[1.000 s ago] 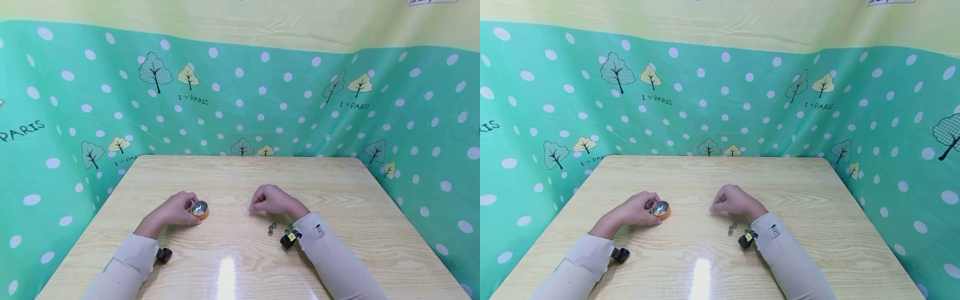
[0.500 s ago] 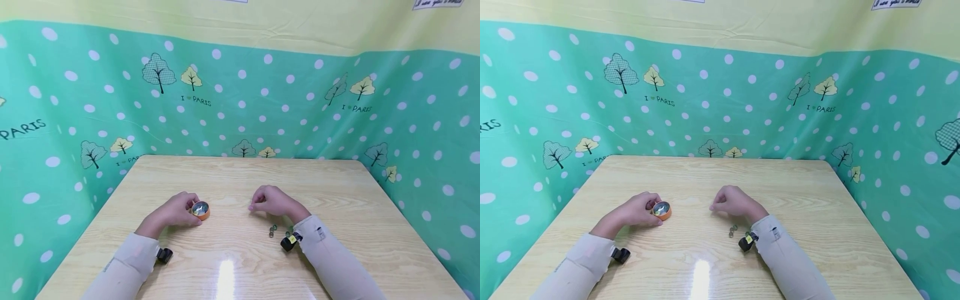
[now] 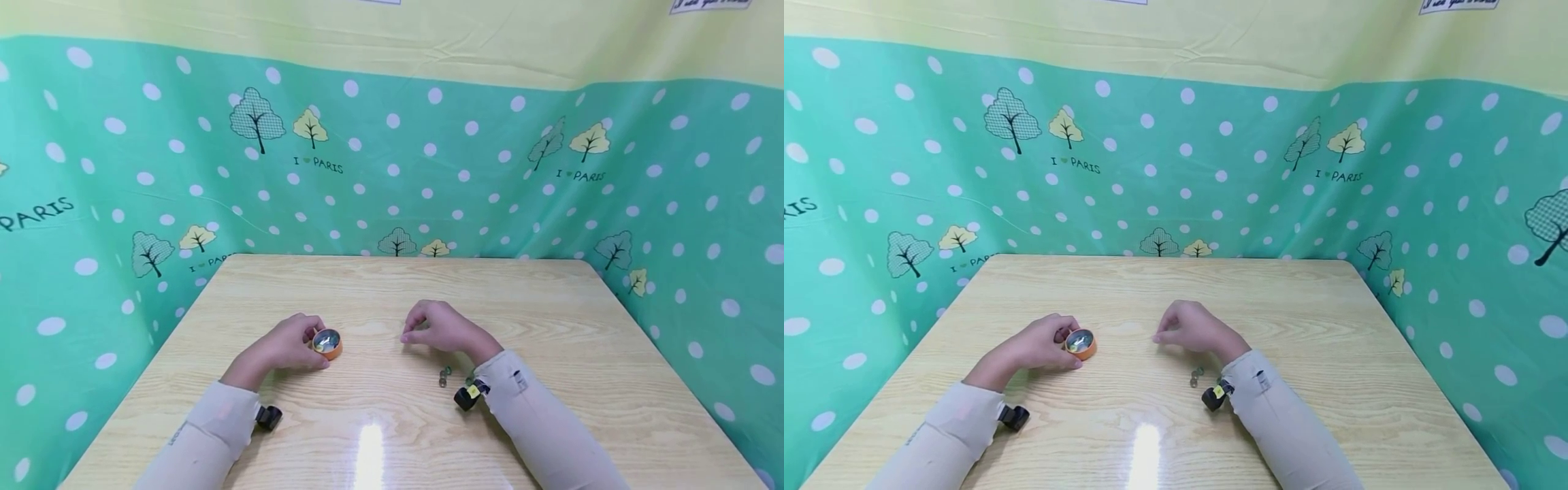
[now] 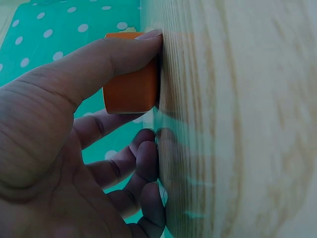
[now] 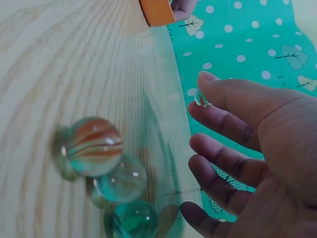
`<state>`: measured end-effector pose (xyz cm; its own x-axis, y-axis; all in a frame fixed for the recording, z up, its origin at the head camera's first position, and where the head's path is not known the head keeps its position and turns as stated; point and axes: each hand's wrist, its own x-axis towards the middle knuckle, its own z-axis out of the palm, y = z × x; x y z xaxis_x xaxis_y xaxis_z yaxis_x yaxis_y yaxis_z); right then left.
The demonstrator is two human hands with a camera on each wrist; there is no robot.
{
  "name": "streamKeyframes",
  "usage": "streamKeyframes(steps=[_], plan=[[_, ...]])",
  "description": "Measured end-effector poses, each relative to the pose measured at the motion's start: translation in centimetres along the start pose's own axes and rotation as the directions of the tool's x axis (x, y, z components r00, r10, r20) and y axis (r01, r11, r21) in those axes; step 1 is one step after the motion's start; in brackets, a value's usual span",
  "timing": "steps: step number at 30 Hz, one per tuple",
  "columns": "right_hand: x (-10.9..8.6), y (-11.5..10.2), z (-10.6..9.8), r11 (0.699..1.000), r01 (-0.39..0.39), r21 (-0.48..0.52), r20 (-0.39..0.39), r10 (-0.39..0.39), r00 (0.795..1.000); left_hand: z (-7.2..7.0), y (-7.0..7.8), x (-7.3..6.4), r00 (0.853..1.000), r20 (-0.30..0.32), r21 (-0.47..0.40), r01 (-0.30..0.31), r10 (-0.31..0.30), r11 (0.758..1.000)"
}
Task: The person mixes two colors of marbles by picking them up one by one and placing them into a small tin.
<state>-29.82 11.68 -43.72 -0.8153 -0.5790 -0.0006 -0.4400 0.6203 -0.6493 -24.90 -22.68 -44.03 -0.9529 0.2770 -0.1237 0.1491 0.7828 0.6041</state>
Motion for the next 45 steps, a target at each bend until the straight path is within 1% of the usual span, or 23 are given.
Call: streamKeyframes(steps=[10,16,22,28,35,42,45], plan=[[0.5,-1.0,0.5,1.0,-0.012,-0.005,-0.002,0.012,1.0,0.1,-0.1,0.0,1.0,0.005,0.007,0.024,-0.024,1.0],[1.2,-1.8,0.7,0.999,-0.007,-0.045,-0.01,0.007,1.0,0.1,0.0,0.0,1.0,0.004,0.005,0.014,-0.014,1.0],[2.0,-2.9,1.2,0.996,0.018,-0.082,0.004,-0.018,1.0,0.0,0.1,0.1,1.0,0.009,0.004,0.017,-0.017,1.0],[2.6,-3.7,1.9,0.993,0.077,-0.088,0.017,-0.075,0.997,0.0,0.1,0.2,1.0,0.009,0.004,0.022,-0.022,1.0],[3.0,-4.7,2.7,0.992,0.115,-0.06,-0.004,-0.115,0.993,0.0,0.1,0.3,0.999,0.01,0.003,0.035,-0.035,0.999],[3.7,-5.3,3.8,0.995,0.095,-0.023,-0.018,-0.096,0.995,0.0,-0.1,0.3,1.0,0.008,0.013,0.022,-0.022,1.0],[3.9,-5.7,4.1,0.995,0.102,-0.021,-0.022,-0.102,0.994,0.0,-0.2,0.4,1.0,0.013,0.008,0.021,-0.021,1.0]])
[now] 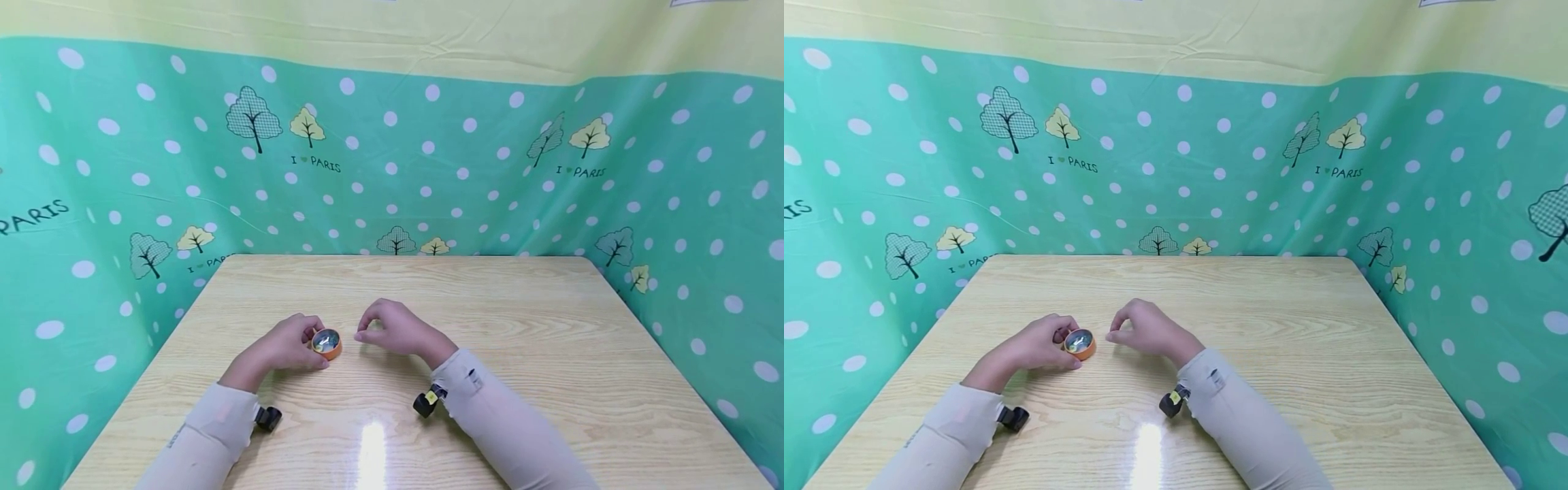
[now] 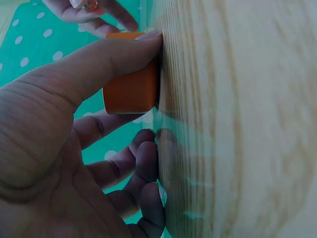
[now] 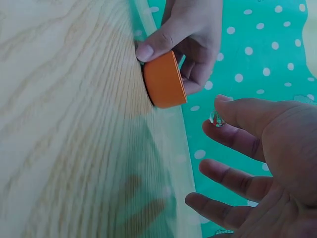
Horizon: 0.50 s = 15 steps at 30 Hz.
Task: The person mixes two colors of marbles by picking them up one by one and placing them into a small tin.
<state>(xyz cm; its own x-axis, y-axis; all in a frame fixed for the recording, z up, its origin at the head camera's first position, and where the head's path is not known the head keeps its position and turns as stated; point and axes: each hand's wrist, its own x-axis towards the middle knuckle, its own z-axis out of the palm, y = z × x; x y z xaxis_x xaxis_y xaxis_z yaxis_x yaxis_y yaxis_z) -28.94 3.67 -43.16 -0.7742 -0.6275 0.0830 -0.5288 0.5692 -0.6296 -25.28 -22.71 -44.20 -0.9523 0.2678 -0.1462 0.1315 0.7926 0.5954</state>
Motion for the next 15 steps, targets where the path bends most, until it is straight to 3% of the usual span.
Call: streamKeyframes(steps=[15], plan=[[0.9,-1.5,1.1,1.0,-0.011,-0.004,-0.023,0.011,1.0,0.0,0.2,-0.1,1.0,0.005,-0.018,-0.007,0.007,1.0]])
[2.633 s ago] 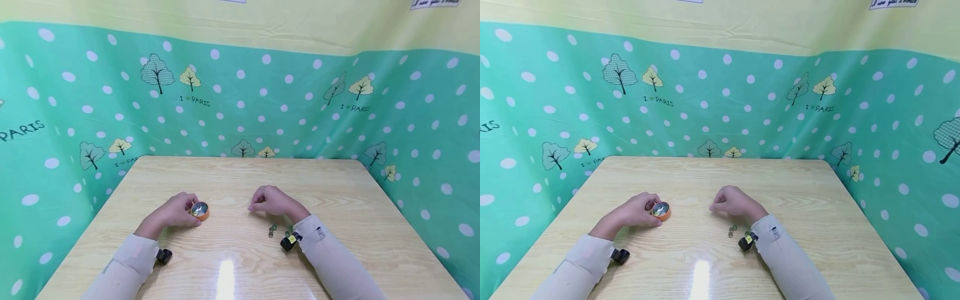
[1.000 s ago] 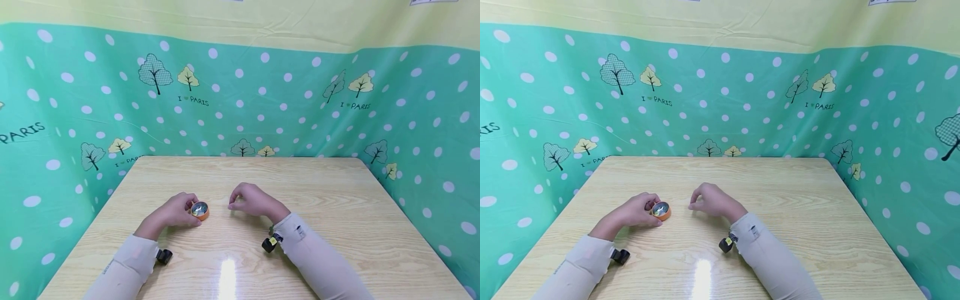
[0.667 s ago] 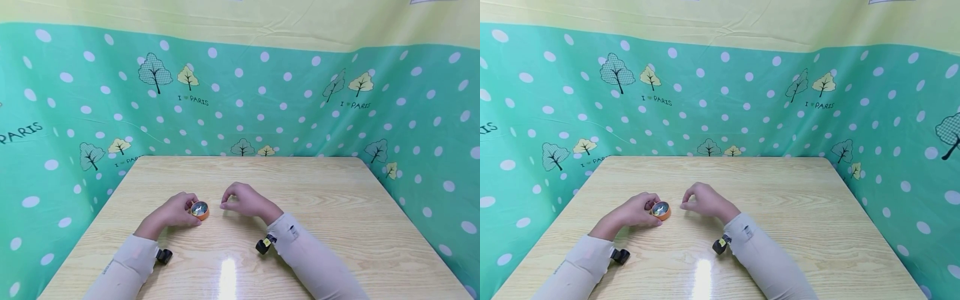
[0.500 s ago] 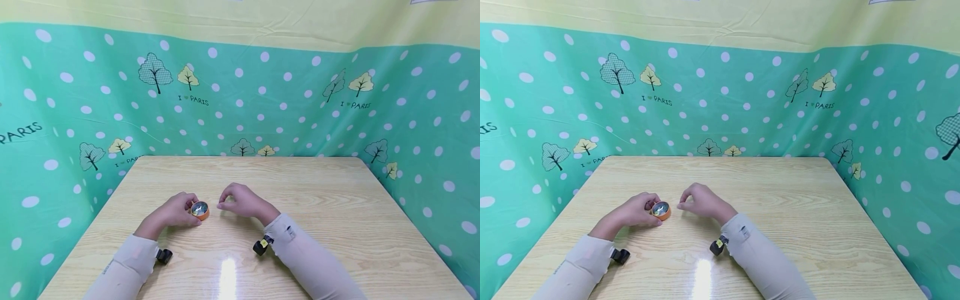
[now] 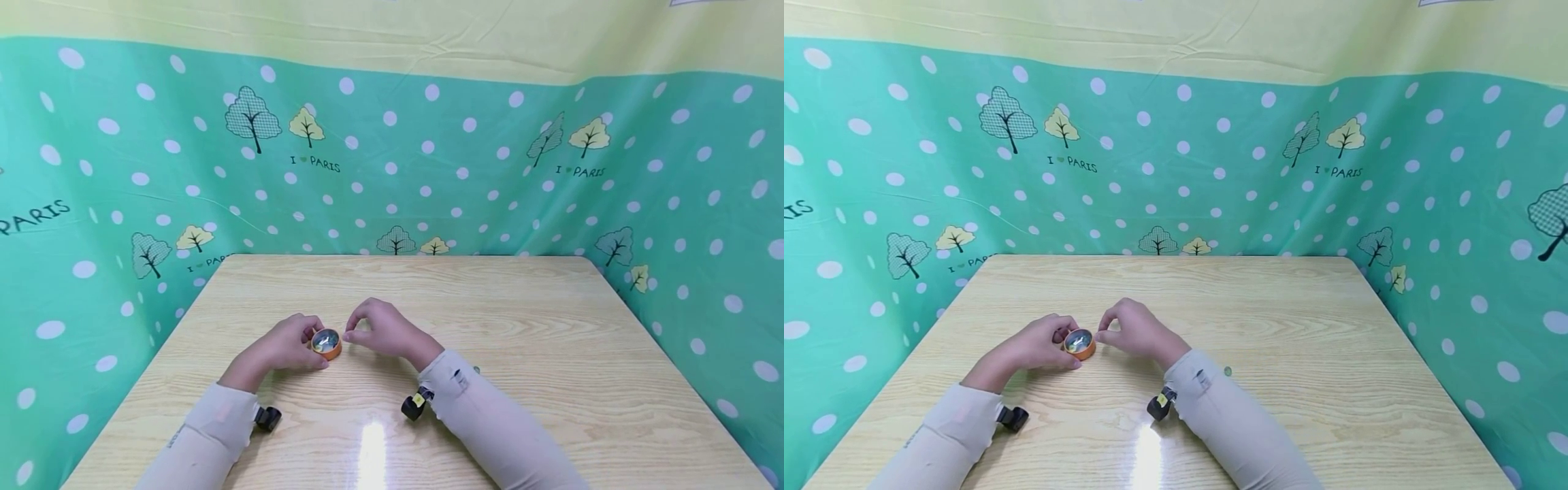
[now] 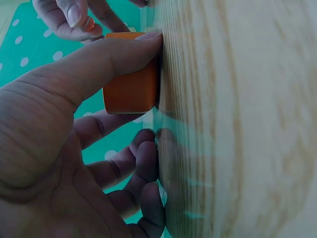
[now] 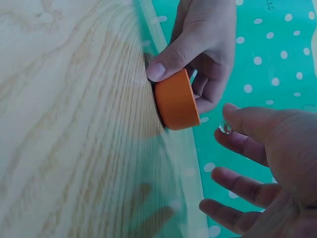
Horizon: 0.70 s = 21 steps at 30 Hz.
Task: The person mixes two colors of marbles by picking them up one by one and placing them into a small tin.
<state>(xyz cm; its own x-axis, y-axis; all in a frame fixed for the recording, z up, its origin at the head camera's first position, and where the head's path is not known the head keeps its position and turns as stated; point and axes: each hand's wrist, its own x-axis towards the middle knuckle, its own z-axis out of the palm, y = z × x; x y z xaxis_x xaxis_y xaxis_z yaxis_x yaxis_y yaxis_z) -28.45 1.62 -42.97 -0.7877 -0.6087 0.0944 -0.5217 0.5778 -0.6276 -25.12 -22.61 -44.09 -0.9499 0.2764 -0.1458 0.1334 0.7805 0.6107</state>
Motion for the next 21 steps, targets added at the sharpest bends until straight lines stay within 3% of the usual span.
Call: streamKeyframes(steps=[8,21], plan=[[0.6,-0.2,0.7,1.0,0.012,0.01,-0.039,-0.012,0.999,0.0,-0.2,0.1,1.0,0.002,-0.006,0.0,0.0,1.0],[1.5,-0.9,1.5,0.998,0.049,0.033,-0.007,-0.049,0.999,-0.1,-0.3,0.2,0.999,0.004,-0.021,-0.033,0.033,0.999]])
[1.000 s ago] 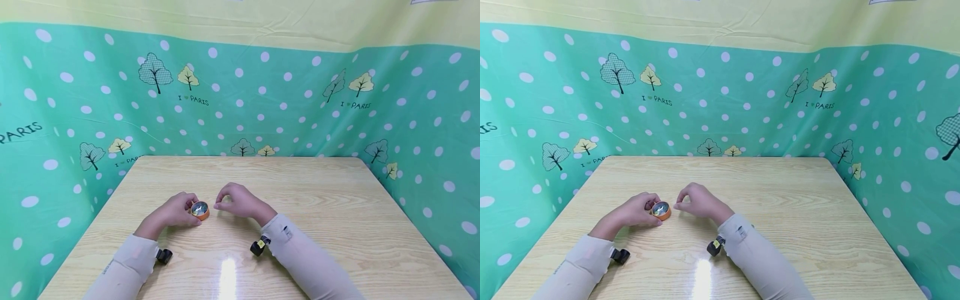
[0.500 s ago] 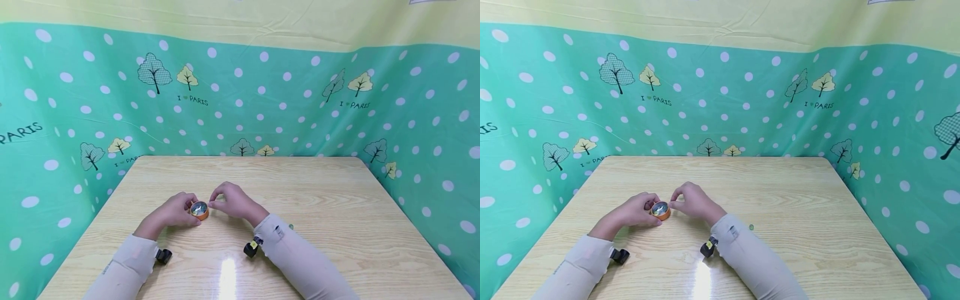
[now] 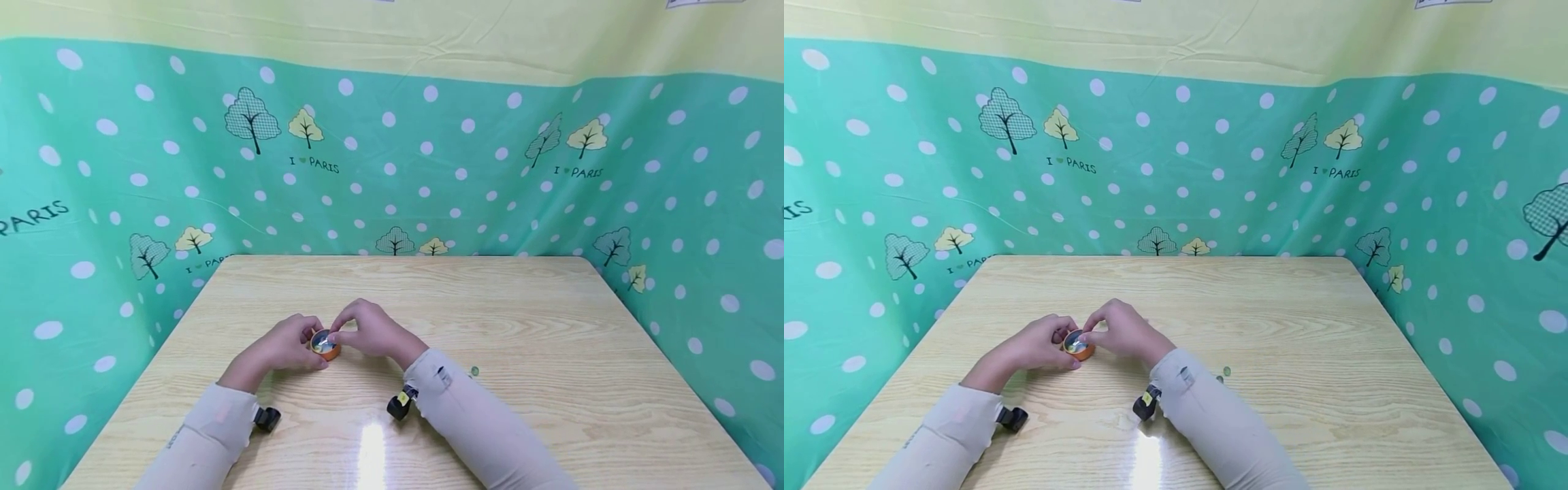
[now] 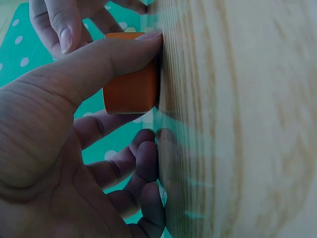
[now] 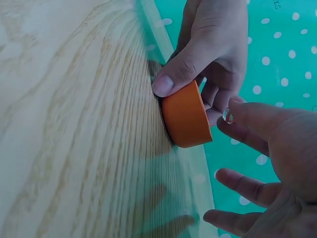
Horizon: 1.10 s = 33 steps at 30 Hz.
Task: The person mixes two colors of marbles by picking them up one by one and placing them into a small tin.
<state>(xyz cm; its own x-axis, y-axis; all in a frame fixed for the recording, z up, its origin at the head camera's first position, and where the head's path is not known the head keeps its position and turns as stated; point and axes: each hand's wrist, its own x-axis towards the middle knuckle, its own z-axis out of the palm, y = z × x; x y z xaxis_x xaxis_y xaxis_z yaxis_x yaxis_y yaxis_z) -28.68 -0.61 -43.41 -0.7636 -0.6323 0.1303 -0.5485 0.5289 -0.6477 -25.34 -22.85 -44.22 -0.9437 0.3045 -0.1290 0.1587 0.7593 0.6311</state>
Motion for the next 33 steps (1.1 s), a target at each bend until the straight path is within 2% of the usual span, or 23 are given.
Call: streamKeyframes(steps=[7,15,28,33], plan=[[0.4,-0.1,0.2,1.0,-0.022,-0.008,0.003,0.022,1.0,0.1,-0.3,0.1,1.0,0.001,0.001,-0.014,0.014,1.0],[0.6,-0.2,0.7,1.0,-0.018,-0.02,-0.023,0.018,1.0,0.0,-0.2,0.1,1.0,-0.001,0.019,0.01,-0.01,1.0],[0.5,-0.5,1.1,0.998,-0.058,-0.013,-0.052,0.057,0.997,0.0,0.0,0.1,1.0,-0.003,0.022,0.025,-0.024,0.999],[0.4,-0.5,1.1,0.998,-0.067,-0.013,-0.048,0.066,0.997,0.0,-0.1,0.2,1.0,0.0,0.009,0.006,-0.006,1.0]])
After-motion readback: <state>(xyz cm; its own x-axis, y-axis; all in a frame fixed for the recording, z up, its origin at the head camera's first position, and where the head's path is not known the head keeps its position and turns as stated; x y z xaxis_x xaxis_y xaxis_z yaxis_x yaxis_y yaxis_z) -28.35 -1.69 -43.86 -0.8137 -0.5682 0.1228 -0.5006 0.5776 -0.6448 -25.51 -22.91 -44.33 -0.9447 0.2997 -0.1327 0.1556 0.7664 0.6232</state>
